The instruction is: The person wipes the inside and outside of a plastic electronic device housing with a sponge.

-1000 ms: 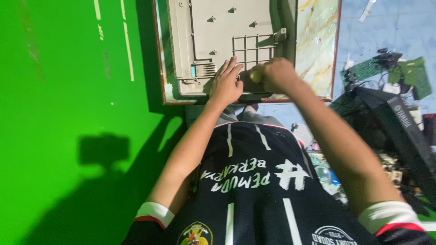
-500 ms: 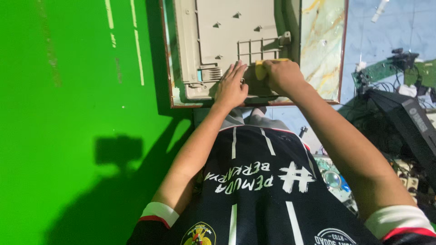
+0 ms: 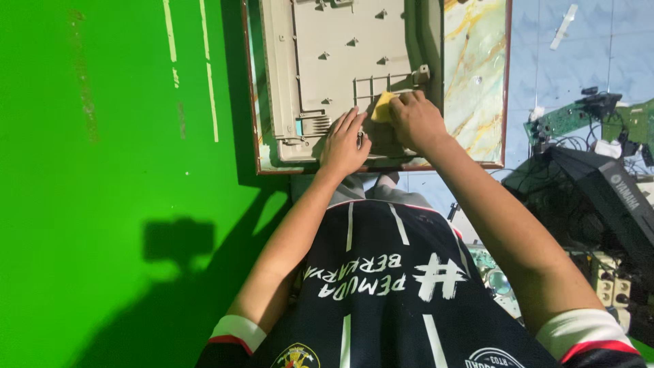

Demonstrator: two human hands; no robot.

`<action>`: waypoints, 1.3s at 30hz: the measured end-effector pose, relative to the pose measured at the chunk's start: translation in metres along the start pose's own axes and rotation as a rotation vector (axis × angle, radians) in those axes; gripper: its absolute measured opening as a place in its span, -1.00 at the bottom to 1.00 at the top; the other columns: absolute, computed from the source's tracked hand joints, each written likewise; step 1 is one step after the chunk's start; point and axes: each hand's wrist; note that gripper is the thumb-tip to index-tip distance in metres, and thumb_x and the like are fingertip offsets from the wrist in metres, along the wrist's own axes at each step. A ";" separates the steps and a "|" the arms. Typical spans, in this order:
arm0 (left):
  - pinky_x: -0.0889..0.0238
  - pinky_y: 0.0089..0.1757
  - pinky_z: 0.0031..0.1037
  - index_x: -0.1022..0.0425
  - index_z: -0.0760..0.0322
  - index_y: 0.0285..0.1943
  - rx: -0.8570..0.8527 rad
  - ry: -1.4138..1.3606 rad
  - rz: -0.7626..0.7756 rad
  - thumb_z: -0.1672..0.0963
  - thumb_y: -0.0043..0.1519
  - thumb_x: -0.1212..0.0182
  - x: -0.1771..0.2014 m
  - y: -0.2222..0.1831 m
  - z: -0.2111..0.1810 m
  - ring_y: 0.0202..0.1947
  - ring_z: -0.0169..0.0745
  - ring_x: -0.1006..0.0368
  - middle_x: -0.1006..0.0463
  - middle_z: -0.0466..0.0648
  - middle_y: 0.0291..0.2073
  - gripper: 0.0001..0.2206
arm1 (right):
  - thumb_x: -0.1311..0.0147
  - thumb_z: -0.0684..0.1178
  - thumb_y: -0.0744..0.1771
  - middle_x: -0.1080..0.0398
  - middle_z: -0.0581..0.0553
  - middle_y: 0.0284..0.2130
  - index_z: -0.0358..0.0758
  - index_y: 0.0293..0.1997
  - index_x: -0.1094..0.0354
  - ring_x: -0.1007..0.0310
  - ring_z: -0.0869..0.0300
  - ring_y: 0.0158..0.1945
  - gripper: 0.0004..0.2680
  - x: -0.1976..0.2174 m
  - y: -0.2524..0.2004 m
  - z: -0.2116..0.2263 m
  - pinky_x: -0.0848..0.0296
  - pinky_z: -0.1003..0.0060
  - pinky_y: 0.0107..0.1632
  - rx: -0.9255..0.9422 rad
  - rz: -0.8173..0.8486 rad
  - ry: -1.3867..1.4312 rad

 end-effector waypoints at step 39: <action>-0.19 0.28 -0.09 -0.08 -0.03 0.59 -0.056 0.024 0.000 0.06 0.24 -0.22 0.006 -0.005 -0.008 0.42 0.36 -0.19 -0.28 0.20 0.45 -0.32 | -0.11 -0.16 0.26 -0.55 -0.25 -0.23 -0.27 0.02 -0.30 -0.58 -0.15 -0.13 -0.76 -0.006 -0.014 0.021 -0.53 0.01 -0.16 -0.110 -0.003 -0.065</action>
Point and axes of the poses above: each hand's wrist, its own y-axis towards the middle knuckle, its own x-axis out of the back of the hand, z = x × y
